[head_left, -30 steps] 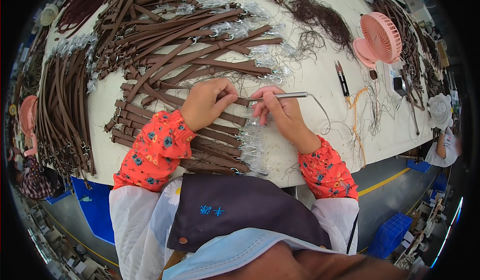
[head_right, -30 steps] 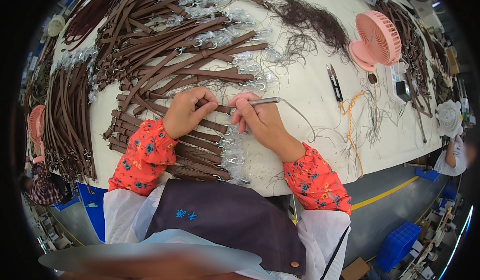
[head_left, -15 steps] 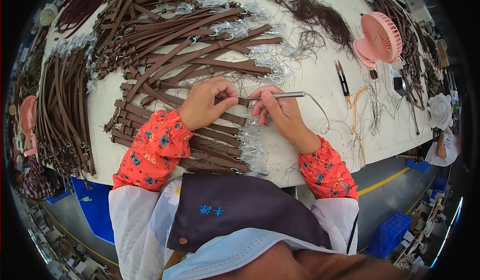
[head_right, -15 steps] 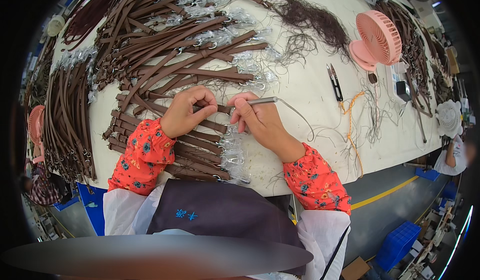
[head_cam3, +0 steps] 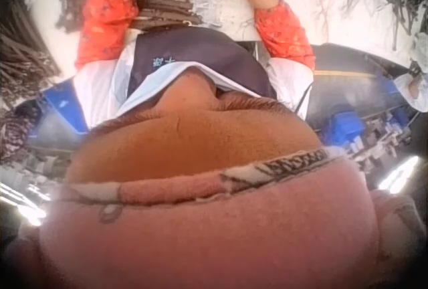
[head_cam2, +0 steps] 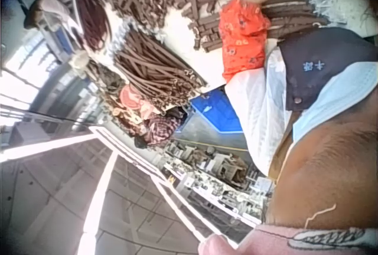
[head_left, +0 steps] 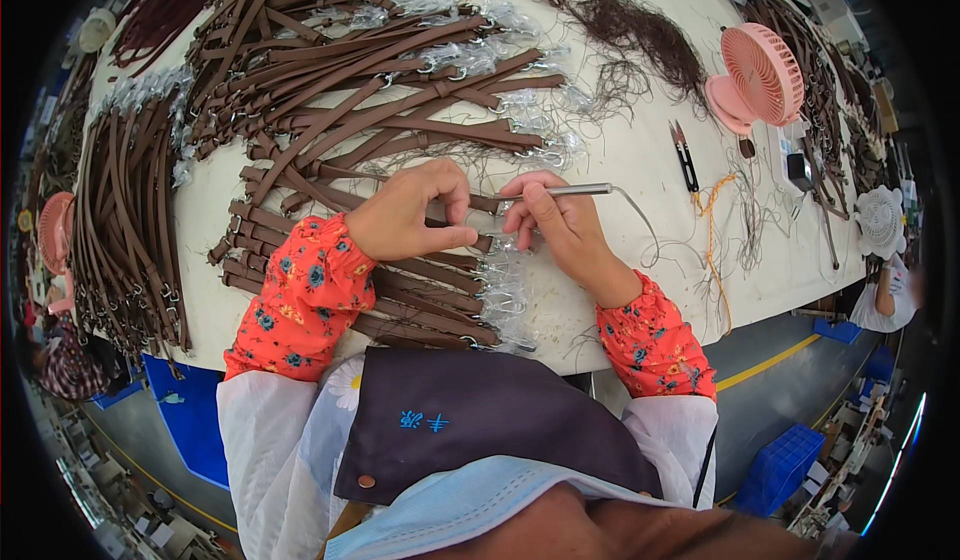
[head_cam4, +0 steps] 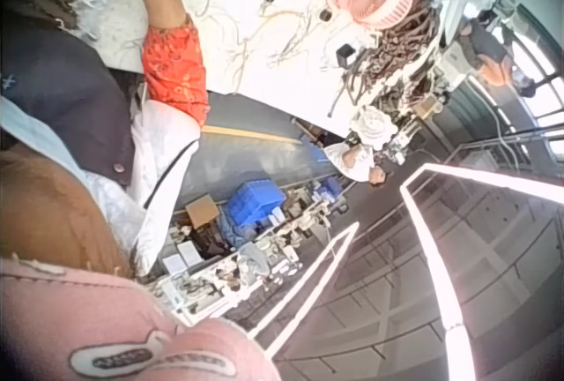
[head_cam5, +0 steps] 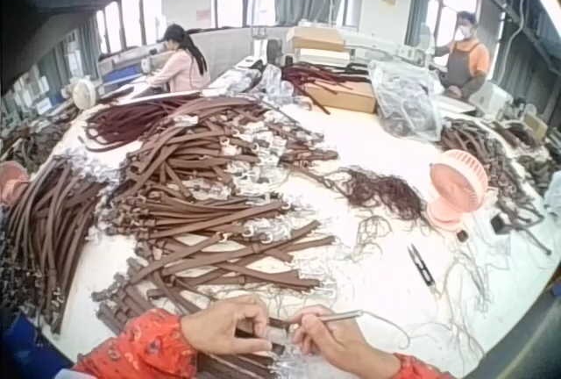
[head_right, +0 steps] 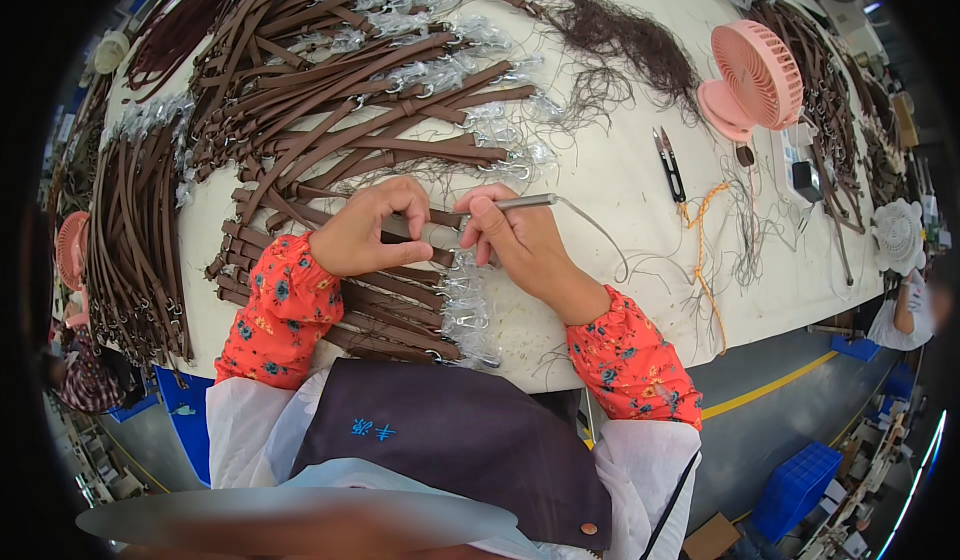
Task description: The person is using a metal tool to push threads or finish edges on small brown leather/synthetic straps on a workshop table.
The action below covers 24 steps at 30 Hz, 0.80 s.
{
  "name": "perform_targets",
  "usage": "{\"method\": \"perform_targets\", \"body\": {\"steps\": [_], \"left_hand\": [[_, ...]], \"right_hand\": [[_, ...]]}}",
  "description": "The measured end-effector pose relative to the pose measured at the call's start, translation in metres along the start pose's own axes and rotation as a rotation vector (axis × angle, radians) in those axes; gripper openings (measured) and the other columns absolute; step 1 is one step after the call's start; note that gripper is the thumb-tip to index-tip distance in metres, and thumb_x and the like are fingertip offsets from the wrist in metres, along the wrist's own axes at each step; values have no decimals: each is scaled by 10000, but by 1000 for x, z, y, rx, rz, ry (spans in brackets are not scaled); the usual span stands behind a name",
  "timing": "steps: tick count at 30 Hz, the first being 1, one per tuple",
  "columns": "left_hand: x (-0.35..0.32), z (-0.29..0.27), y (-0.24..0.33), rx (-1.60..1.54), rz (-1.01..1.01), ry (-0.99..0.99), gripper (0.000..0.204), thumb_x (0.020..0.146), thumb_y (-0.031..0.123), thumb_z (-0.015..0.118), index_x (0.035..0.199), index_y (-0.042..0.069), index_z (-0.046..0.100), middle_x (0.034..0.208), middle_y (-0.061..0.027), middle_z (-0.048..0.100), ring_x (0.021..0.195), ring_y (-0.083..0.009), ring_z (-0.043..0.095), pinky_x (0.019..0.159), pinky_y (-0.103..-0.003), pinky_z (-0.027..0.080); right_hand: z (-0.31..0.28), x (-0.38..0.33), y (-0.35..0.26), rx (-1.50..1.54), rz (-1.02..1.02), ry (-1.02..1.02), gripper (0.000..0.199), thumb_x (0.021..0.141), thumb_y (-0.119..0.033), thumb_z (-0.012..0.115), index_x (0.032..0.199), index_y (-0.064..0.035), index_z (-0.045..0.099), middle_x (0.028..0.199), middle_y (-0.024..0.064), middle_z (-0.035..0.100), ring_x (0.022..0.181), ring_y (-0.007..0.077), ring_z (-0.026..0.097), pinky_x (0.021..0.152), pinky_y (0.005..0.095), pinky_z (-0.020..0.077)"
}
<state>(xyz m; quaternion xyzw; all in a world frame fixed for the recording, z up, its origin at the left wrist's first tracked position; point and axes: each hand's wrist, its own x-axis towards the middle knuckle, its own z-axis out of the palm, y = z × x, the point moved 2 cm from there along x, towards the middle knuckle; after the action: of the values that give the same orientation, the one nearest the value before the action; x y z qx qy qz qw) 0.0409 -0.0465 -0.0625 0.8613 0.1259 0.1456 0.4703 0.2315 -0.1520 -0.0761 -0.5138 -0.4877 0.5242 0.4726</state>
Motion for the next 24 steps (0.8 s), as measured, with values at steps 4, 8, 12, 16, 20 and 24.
{"method": "perform_targets", "body": {"steps": [4,8,12,16,20,24], "left_hand": [[2,8,4,-31,-124,217,166,772,58,719,862,15,586,851,-73,515,698,-181,545,628,-300,454],[0,11,-3,81,-100,200,130,796,19,683,873,9,579,891,-90,521,700,-179,557,634,-302,462],[0,10,-3,36,-154,160,131,806,-35,654,913,1,587,942,-82,554,733,-146,556,666,-267,469],[1,12,-5,45,-110,244,122,812,-38,639,911,3,579,943,-82,555,744,-150,556,662,-271,469],[1,9,5,29,-165,264,123,818,-37,627,919,7,573,939,-86,551,734,-165,556,661,-279,471],[1,14,-1,130,-85,193,117,821,-31,624,913,15,568,934,-94,549,720,-190,556,659,-291,472]], "right_hand": [[0,0,0,7,-1,-4,394,1030,-370,407,1048,-28,602,725,24,637,568,64,562,500,206,411],[0,0,1,-15,-21,-25,396,1030,-364,410,1031,-24,612,708,22,636,566,64,563,501,206,412],[0,1,2,-19,-20,-29,402,1029,-363,411,1018,-19,618,703,26,638,561,68,563,501,211,415],[0,1,1,-25,-26,-34,408,1030,-366,410,1017,-15,617,702,29,639,558,72,562,502,214,417],[0,1,2,-18,-30,-31,418,1029,-375,408,1020,-13,617,702,31,640,559,72,562,504,215,420],[0,0,1,-27,-22,-31,424,1028,-380,407,1018,-12,617,701,32,641,559,73,565,506,216,422]]}}
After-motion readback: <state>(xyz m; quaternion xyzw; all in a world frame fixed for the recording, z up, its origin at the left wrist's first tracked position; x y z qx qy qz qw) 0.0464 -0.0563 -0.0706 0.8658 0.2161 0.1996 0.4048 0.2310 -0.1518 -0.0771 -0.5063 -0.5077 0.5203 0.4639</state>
